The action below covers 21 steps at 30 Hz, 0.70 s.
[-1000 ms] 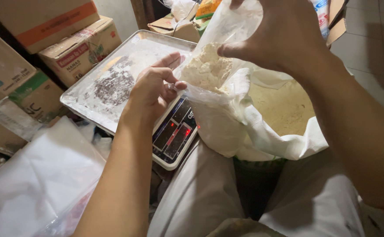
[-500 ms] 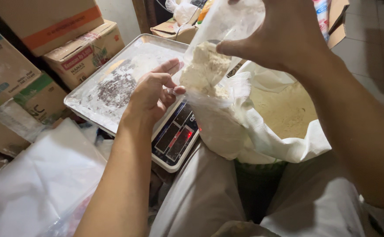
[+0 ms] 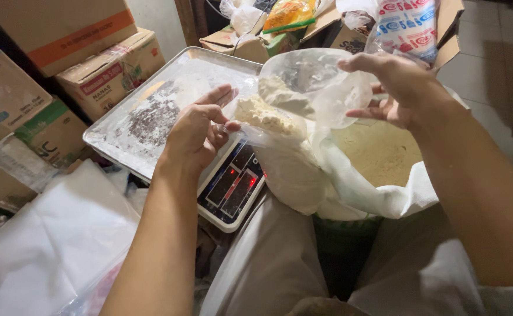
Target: The person scoops flour from a large sack into a plastic bag placed on a digital scale. They adjust the amount by hand and with a scoop, then tie the bag and set it aside. The process is repeated for a second bag.
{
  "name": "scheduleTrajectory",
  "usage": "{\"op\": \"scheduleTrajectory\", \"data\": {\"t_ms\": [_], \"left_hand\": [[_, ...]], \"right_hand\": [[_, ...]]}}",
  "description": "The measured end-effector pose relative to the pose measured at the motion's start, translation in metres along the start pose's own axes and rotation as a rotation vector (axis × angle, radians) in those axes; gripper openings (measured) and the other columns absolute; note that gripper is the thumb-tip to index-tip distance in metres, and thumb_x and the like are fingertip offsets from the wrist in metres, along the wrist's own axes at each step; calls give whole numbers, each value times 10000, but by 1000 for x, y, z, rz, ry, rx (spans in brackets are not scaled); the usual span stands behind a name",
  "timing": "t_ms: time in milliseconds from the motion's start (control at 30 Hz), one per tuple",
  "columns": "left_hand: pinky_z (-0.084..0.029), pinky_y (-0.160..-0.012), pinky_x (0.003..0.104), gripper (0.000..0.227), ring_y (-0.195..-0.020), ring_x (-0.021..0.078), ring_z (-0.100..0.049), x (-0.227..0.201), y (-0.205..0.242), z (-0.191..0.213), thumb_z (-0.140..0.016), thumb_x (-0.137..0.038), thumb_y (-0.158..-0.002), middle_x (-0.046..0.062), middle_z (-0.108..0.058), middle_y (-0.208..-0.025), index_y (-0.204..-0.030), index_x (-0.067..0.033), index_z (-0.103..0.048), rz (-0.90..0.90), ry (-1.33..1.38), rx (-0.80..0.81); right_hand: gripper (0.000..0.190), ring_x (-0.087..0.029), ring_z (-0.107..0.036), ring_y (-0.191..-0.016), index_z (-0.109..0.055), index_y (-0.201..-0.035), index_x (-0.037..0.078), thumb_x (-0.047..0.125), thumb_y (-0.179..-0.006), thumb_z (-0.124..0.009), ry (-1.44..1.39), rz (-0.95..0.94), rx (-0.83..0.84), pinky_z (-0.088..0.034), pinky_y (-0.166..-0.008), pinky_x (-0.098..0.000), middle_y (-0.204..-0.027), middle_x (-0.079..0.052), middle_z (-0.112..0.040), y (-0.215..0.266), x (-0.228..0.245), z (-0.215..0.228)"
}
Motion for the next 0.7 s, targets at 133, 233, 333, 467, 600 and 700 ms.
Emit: {"op": "scheduleTrajectory", "data": {"t_ms": [133,233,333,467,600,700], "left_hand": [[-456,-637,194,781,-764,117,-569,1,1,1,-478,32,-694,37,-565,-1519,-1469,-53,-520,21,34,-12],[-446,-611,202,798,-720,140,-556,-1,3,1,-459,58,-682,45,-561,-1521,-1472,-43,-501,29,69,-14],[-490,-640,212,801,-719,134,-567,1,4,1,-444,81,-691,56,-545,-1541,-1484,-23,-484,32,92,-10],[-467,-579,209,797,-655,147,-603,1,3,3,-443,82,-701,75,-542,-1547,-1491,-16,-473,20,100,19],[-471,-542,205,804,-599,145,-623,1,3,5,-458,94,-697,93,-553,-1550,-1494,-6,-477,3,119,39],[-464,-537,207,798,-607,152,-652,1,5,7,-450,112,-695,115,-552,-1551,-1485,3,-472,-3,155,60]], "right_hand": [[702,-348,-562,-1232,-561,-1423,156,294,-787,-823,-154,48,78,-617,-838,-511,-1453,-98,-509,-7,-13,30],[723,-332,-617,-1186,-539,-1438,135,335,-803,-821,-126,27,38,-641,-819,-454,-1436,-134,-507,-12,-19,58],[653,-334,-641,-1152,-549,-1371,123,324,-807,-807,56,-102,-215,-611,-799,-391,-1385,-202,-493,-15,-36,94],[563,-286,-647,-1082,-611,-1247,116,331,-777,-834,180,-124,-343,-624,-734,-410,-1319,-156,-597,-29,-69,114],[506,-239,-614,-986,-642,-1224,105,336,-814,-827,129,-155,-433,-623,-742,-434,-1201,-68,-624,-45,-105,126],[526,-425,-312,-906,-628,-1296,120,348,-881,-858,219,-207,-420,-610,-760,-452,-1455,-377,-400,-43,-115,120]]}}
Point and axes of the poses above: each hand's wrist, its own y-axis away from the middle knuckle, its own z-axis out of the back of the hand, x = y × z, the point moved 6 cm from there along -y, towards the middle knuckle
